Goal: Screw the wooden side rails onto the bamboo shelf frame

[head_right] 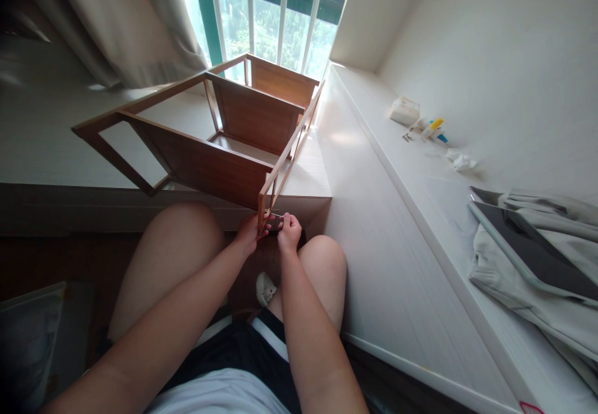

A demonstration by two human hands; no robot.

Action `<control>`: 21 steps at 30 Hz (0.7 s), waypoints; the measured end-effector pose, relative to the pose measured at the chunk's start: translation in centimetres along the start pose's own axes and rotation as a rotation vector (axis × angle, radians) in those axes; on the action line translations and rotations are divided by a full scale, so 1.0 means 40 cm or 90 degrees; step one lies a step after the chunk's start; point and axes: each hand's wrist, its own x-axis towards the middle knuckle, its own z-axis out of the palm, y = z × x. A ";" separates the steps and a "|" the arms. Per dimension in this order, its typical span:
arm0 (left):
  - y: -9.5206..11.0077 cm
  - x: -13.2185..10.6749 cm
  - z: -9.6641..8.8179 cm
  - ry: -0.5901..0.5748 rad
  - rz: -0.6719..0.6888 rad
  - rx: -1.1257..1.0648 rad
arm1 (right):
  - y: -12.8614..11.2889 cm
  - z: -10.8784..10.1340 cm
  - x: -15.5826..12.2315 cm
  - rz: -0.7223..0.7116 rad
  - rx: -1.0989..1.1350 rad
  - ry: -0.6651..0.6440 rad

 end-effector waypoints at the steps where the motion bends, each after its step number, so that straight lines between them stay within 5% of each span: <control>1: 0.000 0.000 0.000 0.000 0.001 -0.001 | 0.002 -0.001 0.001 -0.003 -0.003 0.001; 21: 0.005 -0.008 0.002 0.007 -0.005 -0.007 | 0.010 -0.004 -0.005 -0.040 -0.069 0.020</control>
